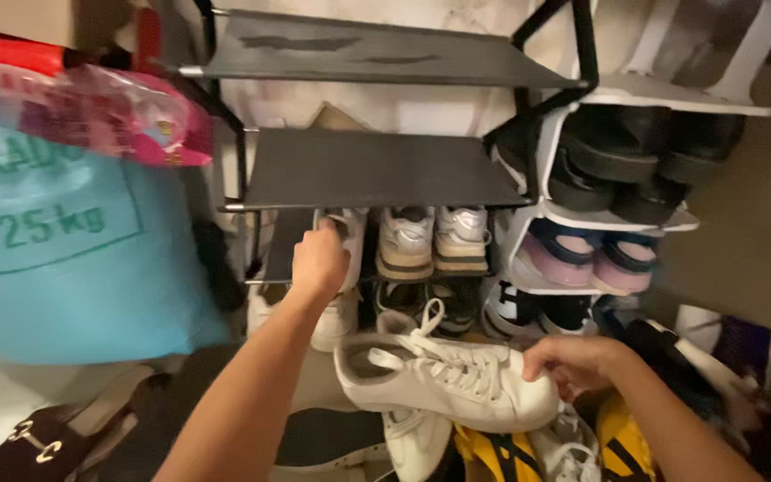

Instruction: The person organizes a collection of shoes by picking them up from the floor and placing them onto a multi-tiered shoe rack. They handle various types of footwear, including sneakers, sandals, and slippers, arranging them neatly on the shelves.

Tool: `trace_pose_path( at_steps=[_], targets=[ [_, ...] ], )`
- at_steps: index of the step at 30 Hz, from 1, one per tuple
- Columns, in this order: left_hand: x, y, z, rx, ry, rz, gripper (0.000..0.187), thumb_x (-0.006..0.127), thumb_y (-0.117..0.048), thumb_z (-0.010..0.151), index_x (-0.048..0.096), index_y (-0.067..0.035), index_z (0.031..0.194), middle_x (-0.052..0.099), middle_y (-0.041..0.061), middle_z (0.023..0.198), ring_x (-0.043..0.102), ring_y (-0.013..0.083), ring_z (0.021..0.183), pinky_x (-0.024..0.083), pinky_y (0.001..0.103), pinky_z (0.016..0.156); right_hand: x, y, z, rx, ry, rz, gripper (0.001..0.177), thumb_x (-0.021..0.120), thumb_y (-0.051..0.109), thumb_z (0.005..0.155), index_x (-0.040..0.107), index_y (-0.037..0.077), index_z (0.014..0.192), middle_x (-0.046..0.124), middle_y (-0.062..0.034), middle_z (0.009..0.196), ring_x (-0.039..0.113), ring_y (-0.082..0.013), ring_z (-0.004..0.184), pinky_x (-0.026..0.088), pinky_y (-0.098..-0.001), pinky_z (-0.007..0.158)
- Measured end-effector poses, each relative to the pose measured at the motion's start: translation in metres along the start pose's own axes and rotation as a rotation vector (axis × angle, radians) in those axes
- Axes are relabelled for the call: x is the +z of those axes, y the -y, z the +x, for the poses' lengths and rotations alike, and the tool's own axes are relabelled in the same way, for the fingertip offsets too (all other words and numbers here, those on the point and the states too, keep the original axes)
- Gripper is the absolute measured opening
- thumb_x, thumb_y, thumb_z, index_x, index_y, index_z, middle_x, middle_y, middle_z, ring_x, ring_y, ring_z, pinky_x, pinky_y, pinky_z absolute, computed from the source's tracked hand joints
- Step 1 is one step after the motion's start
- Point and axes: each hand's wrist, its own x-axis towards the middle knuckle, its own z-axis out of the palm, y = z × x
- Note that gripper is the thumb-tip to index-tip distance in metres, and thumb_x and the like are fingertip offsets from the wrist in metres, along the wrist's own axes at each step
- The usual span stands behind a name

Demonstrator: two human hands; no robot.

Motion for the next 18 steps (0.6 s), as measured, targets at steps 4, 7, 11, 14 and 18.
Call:
trace_pose_path(
  at_steps=[4,7,11,14,18],
  targets=[
    [0.026,-0.012,0.008,-0.008,-0.032,-0.060,0.036,0.054,-0.003,0.095,0.056,-0.005,0.131,0.070,0.031,0.111,0.067,0.0508,0.105,0.054,0.055,0.093,0.011,0.005,-0.009,-0.009,0.004,0.002,0.048,0.069,0.033,0.072,0.072,0.014,0.115,0.079,-0.0030,0.105,0.064,-0.0207,0.091,0.048,-0.0349,0.079],
    [0.026,-0.023,0.012,0.034,0.097,0.088,0.042,0.058,-0.006,0.092,0.054,-0.009,0.134,0.068,0.030,0.120,0.066,0.0494,0.111,0.057,0.055,0.091,0.015,0.012,-0.016,0.008,-0.099,0.072,0.042,0.072,0.028,0.071,0.073,0.014,0.110,0.075,-0.0038,0.095,0.063,-0.0230,0.086,0.046,-0.0386,0.074],
    [-0.013,-0.011,-0.017,-0.057,0.210,-0.034,0.097,0.074,-0.031,0.086,0.014,-0.012,0.159,0.064,0.034,0.122,0.064,0.0513,0.112,0.054,0.054,0.096,0.022,0.023,-0.028,-0.106,-0.096,-0.053,0.042,0.077,0.039,0.076,0.075,0.009,0.104,0.069,-0.0075,0.084,0.057,-0.0208,0.073,0.042,-0.0350,0.063],
    [-0.023,0.010,-0.056,-0.267,0.494,-0.248,0.117,0.077,-0.050,0.085,-0.002,-0.003,0.158,0.051,0.034,0.139,0.065,0.0473,0.120,0.057,0.054,0.097,0.035,0.040,-0.039,-0.245,-0.183,0.044,0.044,0.076,0.033,0.072,0.076,0.005,0.107,0.077,-0.0114,0.093,0.067,-0.0236,0.079,0.051,-0.0383,0.068],
    [-0.028,0.048,-0.093,-0.322,1.298,-0.385,0.103,0.066,-0.061,0.087,0.016,-0.020,0.167,0.035,0.031,0.156,0.051,0.0402,0.127,0.055,0.054,0.095,0.052,0.081,-0.051,-0.413,-0.261,0.070,0.047,0.079,0.022,0.070,0.074,-0.005,0.108,0.078,-0.0181,0.098,0.074,-0.0295,0.084,0.060,-0.0425,0.072]
  ],
)
